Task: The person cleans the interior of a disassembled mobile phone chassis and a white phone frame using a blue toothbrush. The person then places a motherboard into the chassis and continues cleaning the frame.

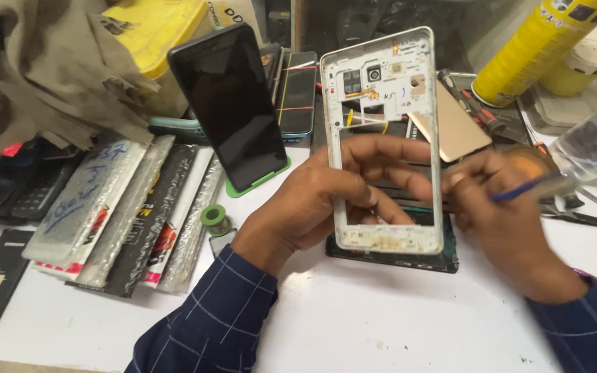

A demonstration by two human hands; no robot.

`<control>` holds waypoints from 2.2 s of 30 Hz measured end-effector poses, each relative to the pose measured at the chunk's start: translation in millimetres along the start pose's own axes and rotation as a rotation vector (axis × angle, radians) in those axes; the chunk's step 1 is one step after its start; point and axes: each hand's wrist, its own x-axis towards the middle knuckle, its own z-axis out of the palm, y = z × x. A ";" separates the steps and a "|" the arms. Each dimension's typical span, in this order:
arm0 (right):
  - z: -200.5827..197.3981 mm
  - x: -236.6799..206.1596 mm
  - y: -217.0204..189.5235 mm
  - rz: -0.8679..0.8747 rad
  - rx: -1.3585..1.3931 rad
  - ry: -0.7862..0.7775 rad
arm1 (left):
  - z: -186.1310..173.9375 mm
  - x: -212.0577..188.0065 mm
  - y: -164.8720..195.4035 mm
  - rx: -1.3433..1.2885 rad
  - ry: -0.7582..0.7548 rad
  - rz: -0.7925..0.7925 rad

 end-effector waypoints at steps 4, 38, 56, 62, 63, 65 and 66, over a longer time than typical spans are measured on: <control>3.9 -3.7 7.2 -0.012 0.088 -0.048 | 0.9 -5.2 -0.6 0.024 -0.017 -0.021; -32.9 4.4 -15.2 0.233 -0.003 -0.062 | 5.8 2.9 -0.5 0.381 0.377 0.082; -34.3 -0.2 -23.4 -0.190 -0.286 0.346 | 1.4 6.1 -11.7 0.298 0.501 -0.024; -29.5 -11.1 -24.1 -0.669 -0.564 0.267 | 2.3 11.2 -17.0 0.422 0.620 0.119; -25.7 -13.3 -22.3 -0.660 -0.433 0.226 | 3.3 12.5 -18.7 0.466 0.617 0.148; -19.5 -15.9 -20.8 -0.580 -0.306 0.156 | 5.8 13.9 -22.2 0.553 0.609 0.205; -16.2 -17.5 -20.3 -0.510 -0.310 0.126 | 6.9 13.4 -23.7 0.575 0.584 0.242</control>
